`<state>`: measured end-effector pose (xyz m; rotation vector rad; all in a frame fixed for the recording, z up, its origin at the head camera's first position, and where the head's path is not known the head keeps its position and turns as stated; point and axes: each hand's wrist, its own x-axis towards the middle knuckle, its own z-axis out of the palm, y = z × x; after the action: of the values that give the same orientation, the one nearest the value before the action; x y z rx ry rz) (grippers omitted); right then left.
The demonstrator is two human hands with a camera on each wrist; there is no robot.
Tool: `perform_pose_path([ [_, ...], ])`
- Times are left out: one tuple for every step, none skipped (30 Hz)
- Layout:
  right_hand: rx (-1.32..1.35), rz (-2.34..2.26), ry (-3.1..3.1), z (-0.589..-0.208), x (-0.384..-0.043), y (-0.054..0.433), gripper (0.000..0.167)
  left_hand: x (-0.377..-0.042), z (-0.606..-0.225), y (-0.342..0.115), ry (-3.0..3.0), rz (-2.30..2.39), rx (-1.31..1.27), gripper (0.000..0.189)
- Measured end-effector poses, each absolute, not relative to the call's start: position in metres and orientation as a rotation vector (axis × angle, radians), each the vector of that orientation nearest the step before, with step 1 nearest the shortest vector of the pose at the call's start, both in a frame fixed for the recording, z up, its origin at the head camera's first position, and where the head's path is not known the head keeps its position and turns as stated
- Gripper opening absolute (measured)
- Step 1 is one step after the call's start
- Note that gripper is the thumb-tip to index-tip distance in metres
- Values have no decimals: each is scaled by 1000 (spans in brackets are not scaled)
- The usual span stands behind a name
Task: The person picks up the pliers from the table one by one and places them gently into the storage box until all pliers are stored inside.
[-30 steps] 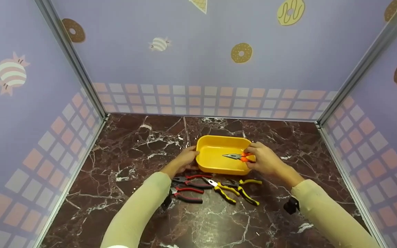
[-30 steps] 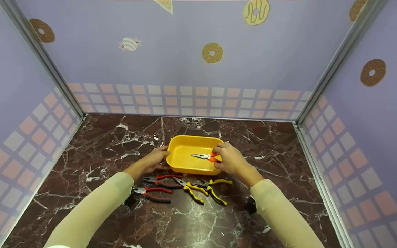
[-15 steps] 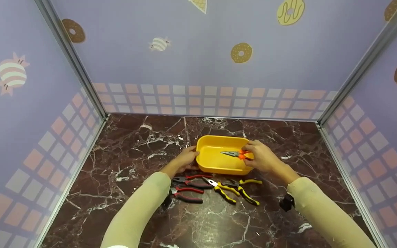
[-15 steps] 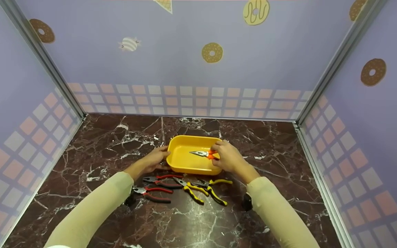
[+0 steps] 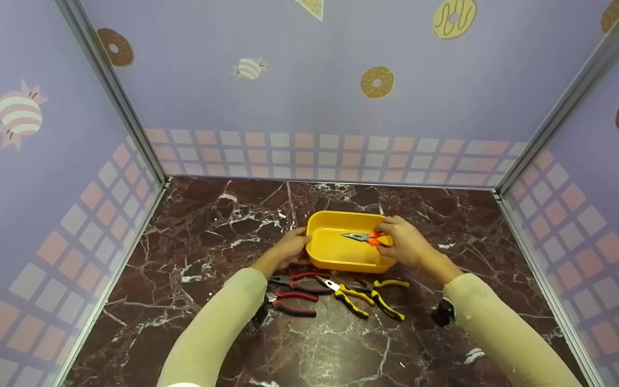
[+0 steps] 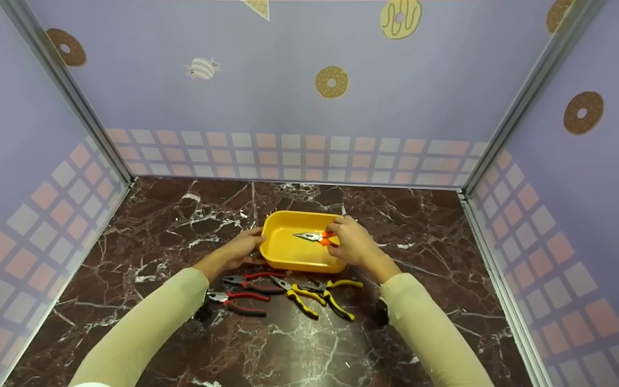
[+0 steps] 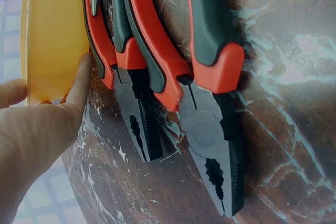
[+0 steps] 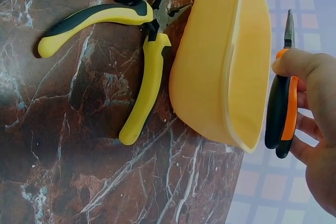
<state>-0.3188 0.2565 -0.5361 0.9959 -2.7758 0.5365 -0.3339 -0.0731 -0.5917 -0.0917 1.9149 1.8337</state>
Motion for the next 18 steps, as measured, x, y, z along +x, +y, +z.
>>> perform_pose_path([
  [995,539,-2775,-536,-319,256,36,-334,-592,-73,1912,1836,-95,51],
  [997,537,-2768,-536,-320,256,36,-334,-592,-73,1911,1838,-99,51],
  [998,538,-2766,-537,-320,255,36,-334,-592,-72,1909,1841,-102,51],
  [996,545,-2770,-537,-321,255,35,-334,-592,-72,1907,1844,-106,52],
  [994,546,-2771,-537,-321,254,35,-334,-592,-72,1906,1848,-110,52],
  [989,546,-2776,-538,-321,253,35,-334,-592,-72,1903,1851,-112,52],
  [984,547,-2783,-538,-322,252,34,-333,-591,-71,1902,1853,-115,52],
  [980,546,-2789,-538,-322,252,34,-333,-591,-71,1904,1853,-115,52],
  [975,547,-2800,-539,-322,251,34,-333,-591,-71,1904,1852,-114,52],
  [972,541,-2806,-539,-322,250,34,-333,-591,-71,1905,1852,-114,51],
  [972,534,-2811,-539,-323,249,34,-333,-590,-71,1907,1851,-111,51],
  [974,528,-2815,-540,-323,248,34,-333,-590,-71,1907,1850,-108,51],
  [978,525,-2813,-540,-323,248,34,-333,-590,-71,1908,1850,-105,51],
  [984,522,-2812,-540,-323,247,34,-333,-591,-71,1912,1847,-102,51],
  [990,519,-2809,-540,-323,246,34,-333,-591,-72,1913,1845,-97,51],
  [995,518,-2803,-541,-323,246,34,-333,-592,-72,1917,1843,-92,51],
  [999,521,-2801,-541,-323,246,33,-333,-592,-72,1920,1841,-89,51],
  [1001,526,-2799,-542,-323,245,33,-333,-592,-73,1922,1838,-85,51],
])
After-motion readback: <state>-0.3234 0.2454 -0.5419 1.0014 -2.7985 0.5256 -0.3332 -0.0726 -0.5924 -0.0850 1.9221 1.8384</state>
